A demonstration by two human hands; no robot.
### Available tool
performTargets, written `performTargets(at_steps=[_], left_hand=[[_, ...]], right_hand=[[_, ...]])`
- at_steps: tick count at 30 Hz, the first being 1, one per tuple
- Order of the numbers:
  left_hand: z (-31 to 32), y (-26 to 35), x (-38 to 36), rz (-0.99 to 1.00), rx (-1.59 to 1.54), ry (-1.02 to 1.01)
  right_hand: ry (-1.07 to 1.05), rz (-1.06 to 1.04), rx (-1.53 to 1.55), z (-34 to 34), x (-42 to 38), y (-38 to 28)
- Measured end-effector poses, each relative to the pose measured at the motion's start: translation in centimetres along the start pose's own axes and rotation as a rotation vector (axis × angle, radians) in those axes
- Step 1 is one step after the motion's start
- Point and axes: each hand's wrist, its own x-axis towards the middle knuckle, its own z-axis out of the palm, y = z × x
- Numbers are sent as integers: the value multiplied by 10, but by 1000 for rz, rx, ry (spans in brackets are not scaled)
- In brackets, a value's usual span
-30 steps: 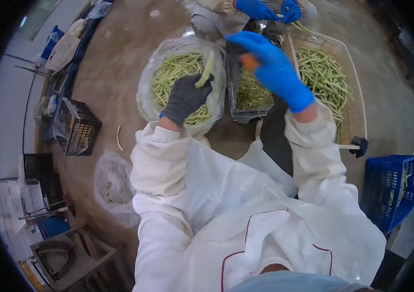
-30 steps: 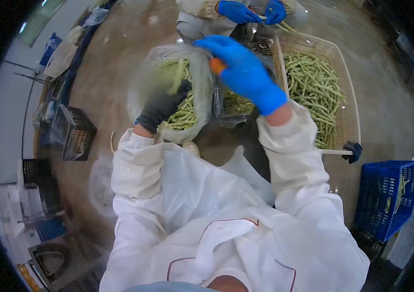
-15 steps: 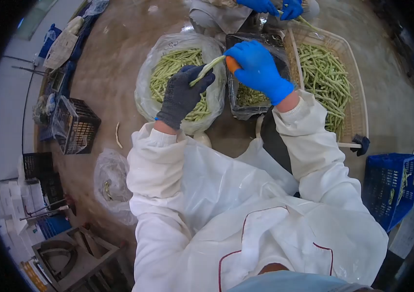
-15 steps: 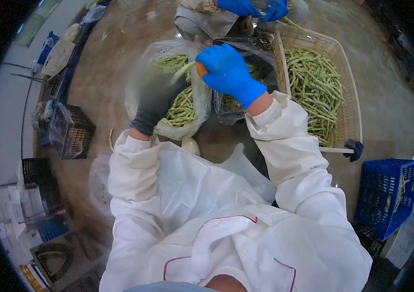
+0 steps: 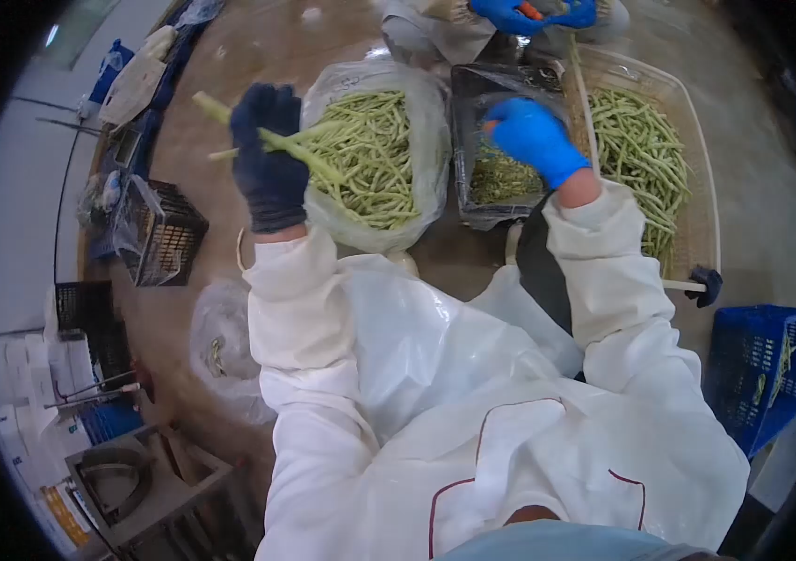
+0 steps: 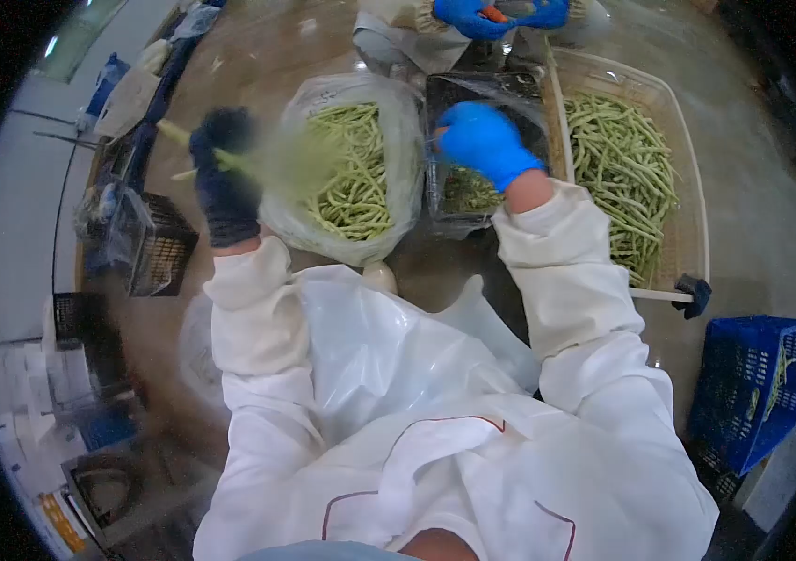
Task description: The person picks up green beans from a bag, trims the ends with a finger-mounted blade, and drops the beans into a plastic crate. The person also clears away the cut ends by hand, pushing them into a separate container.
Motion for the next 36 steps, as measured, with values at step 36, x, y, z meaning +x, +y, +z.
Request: performTargets(at_steps=[36], left_hand=[[1, -9, -12, 400, 1993, -177]], right_hand=[[76, -278, 280, 7, -12, -25]])
